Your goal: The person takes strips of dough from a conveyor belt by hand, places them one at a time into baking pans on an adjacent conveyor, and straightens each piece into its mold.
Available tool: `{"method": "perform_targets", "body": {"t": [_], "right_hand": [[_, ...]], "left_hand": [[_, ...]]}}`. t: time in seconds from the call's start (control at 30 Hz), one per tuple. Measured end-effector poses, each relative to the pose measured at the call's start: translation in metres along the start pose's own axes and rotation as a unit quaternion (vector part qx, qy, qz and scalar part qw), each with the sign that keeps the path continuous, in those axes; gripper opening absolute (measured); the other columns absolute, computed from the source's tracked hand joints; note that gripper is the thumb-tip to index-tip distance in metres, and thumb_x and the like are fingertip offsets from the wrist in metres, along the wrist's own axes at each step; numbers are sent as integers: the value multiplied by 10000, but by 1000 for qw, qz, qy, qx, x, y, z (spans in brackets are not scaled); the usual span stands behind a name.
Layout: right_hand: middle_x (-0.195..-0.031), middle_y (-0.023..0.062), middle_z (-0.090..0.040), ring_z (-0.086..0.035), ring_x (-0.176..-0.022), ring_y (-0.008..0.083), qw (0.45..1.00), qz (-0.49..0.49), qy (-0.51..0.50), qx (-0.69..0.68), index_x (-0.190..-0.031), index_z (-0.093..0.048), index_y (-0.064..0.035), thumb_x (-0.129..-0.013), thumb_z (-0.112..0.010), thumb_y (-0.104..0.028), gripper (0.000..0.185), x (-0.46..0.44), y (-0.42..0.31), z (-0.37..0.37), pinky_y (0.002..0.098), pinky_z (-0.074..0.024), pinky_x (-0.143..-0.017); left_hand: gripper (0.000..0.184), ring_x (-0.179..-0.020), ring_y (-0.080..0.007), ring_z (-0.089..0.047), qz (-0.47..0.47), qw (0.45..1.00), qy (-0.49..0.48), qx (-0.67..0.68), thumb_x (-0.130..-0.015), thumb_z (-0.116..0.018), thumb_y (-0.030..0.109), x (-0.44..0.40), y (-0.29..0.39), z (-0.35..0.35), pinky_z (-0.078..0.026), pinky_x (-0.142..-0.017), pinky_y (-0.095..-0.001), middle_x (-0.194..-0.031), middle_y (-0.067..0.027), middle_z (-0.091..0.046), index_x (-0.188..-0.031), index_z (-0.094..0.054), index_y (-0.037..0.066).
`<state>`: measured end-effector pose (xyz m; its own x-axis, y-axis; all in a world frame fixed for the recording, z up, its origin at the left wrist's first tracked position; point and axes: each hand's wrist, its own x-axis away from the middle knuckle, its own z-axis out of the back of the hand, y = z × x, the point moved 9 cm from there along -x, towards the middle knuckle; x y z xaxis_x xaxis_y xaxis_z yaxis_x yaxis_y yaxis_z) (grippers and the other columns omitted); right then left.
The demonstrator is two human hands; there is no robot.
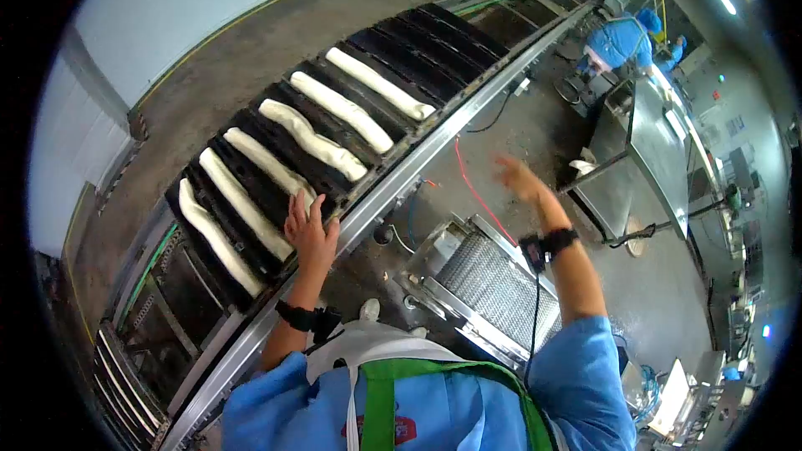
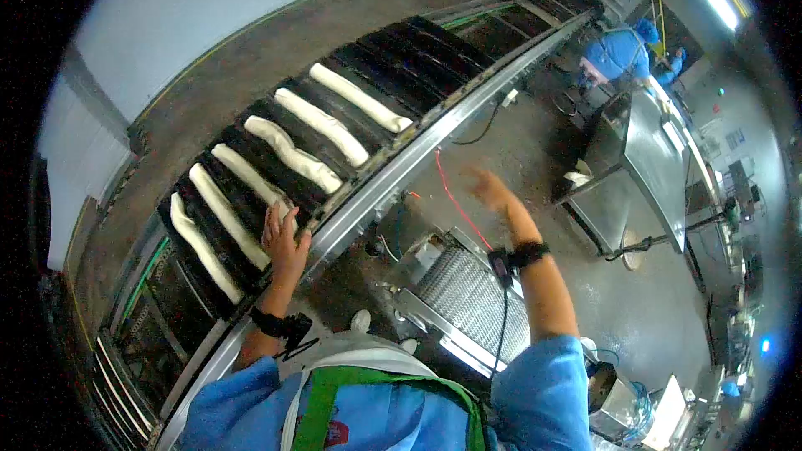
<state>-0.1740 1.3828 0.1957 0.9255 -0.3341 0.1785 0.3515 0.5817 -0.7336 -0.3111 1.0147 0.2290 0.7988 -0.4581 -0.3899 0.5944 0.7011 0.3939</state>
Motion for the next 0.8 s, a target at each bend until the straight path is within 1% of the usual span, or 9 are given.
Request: {"method": "perform_targets", "body": {"t": [0.13,0.2,0.23,0.27,0.33,0.37,0.4,0.53,0.8], "right_hand": [[-1089,168,-475,-433,-1022,300,985,-39,28,166,-1097,-460,-35,-649,-631,-207,510,113,161,-21,365,-335,-871],[-1076,155,-477,-424,-992,328,947,-205,3,247,-1104,-454,-59,-615,-655,-214,551,200,244,-30,408,-361,-817],[-1100,151,-456,-413,-996,330,942,-207,22,262,-1126,-434,-99,-616,-653,-199,564,249,287,-35,419,-366,-801],[-1112,146,-441,-415,-987,336,919,-259,37,294,-1124,-427,-122,-612,-645,-164,558,293,274,-28,438,-365,-792],[-1158,148,-414,-384,-1059,338,854,-435,24,283,-1139,-412,-117,-692,-559,-307,508,368,270,-24,455,-352,-824],[-1202,162,-372,-383,-1065,362,841,-390,-169,334,-1169,-389,-124,-718,-504,-391,536,395,320,-54,455,-343,-843],[-1199,181,-359,-407,-1022,389,870,-472,68,124,-1182,-367,-120,-674,-578,-362,601,426,324,-36,465,-347,-834],[-1184,194,-356,-394,-1026,390,874,-407,163,211,-1183,-340,-114,-552,-711,-260,746,434,259,-16,458,-345,-839],[-1053,78,-470,-430,-974,290,918,-179,110,336,-1081,-436,-158,-540,-645,-113,582,254,177,-7,444,-350,-799]], "left_hand": [[397,-1188,-317,-197,-64,997,-37,9,-730,-561,209,-28,48,-40,-158,-905,-512,-1256,-142,-275,-1094,-431,118],[398,-1183,-318,-205,-82,994,-66,14,-730,-561,209,-45,73,-60,-159,-906,-518,-1245,-144,-285,-1091,-427,108],[401,-1182,-318,-205,-96,993,-66,25,-731,-559,211,-54,86,-68,-160,-905,-518,-1240,-144,-289,-1094,-424,108],[405,-1179,-314,-209,-100,992,-76,8,-731,-555,207,-64,98,-75,-158,-906,-518,-1230,-143,-299,-1099,-417,110],[423,-1176,-301,-218,-115,991,-69,4,-721,-555,207,-85,113,-95,-163,-907,-520,-1224,-132,-311,-1107,-412,105],[428,-1175,-296,-223,-112,991,-73,-5,-719,-554,209,-96,119,-105,-164,-907,-520,-1224,-129,-314,-1108,-411,103],[437,-1178,-286,-223,-88,991,-101,-26,-727,-536,245,-110,119,-123,-159,-912,-521,-1229,-126,-314,-1120,-405,103],[431,-1181,-278,-229,-39,987,-140,-64,-738,-484,312,-156,119,-172,-149,-943,-481,-1240,-139,-317,-1107,-438,93],[419,-1173,-285,-249,43,990,-67,-117,-765,-430,325,-187,110,-204,-205,-926,-463,-1246,-166,-302,-1111,-436,88]]}}
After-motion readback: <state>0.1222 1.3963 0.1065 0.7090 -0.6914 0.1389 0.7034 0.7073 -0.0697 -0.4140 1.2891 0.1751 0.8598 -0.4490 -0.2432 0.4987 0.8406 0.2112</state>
